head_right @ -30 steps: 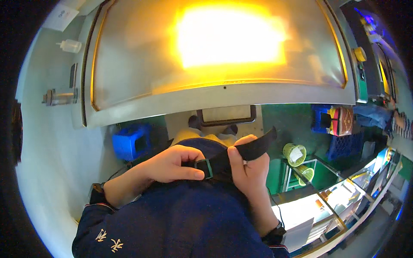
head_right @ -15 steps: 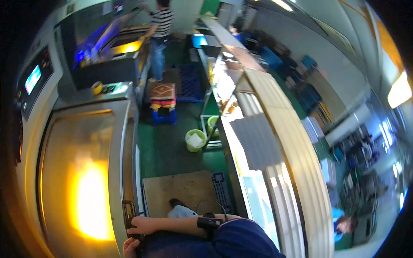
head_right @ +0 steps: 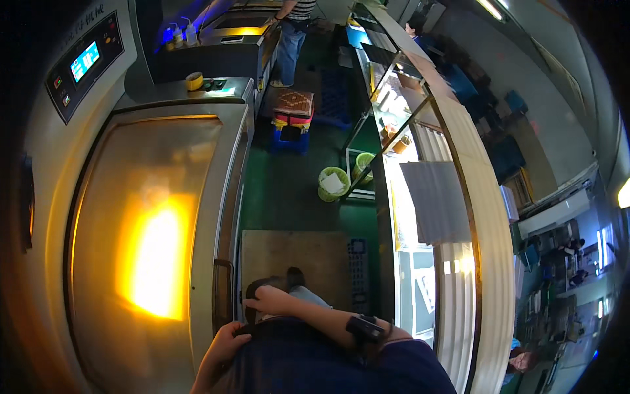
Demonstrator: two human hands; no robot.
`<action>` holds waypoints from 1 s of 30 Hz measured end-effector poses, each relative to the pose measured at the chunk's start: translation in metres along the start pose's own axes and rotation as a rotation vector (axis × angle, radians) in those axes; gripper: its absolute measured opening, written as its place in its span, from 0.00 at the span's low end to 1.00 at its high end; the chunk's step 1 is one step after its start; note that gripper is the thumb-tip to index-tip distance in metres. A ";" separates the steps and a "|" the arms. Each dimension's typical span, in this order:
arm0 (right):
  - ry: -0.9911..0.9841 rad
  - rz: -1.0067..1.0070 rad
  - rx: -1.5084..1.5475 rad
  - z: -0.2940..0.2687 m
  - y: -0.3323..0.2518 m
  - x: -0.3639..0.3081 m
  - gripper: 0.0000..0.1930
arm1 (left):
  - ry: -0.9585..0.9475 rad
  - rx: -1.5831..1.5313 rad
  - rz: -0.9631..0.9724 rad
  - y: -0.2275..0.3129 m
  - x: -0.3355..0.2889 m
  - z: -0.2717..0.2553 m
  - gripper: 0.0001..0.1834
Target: Operating an LED exposure machine, including cleaning panels with a squeegee and swapping them.
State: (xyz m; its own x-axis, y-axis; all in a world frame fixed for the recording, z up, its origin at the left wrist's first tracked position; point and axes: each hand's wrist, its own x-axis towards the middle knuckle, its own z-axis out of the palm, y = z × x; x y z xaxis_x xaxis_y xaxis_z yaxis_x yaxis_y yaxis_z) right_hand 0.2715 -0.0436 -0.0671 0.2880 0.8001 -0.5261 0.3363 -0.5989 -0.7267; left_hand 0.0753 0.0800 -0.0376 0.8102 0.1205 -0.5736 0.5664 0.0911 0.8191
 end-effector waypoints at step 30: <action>0.579 -0.197 -0.754 -0.465 -0.115 0.563 0.56 | 0.704 -0.110 -0.369 0.192 0.177 0.029 0.23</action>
State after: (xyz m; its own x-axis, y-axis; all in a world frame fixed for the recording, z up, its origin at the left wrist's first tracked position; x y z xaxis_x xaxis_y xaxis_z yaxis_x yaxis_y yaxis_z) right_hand 0.8121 0.4604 -0.0741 0.4937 0.8694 0.0200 0.8542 -0.4806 -0.1984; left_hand 0.3324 0.0898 0.0185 0.2678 0.6554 -0.7062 0.7313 0.3389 0.5919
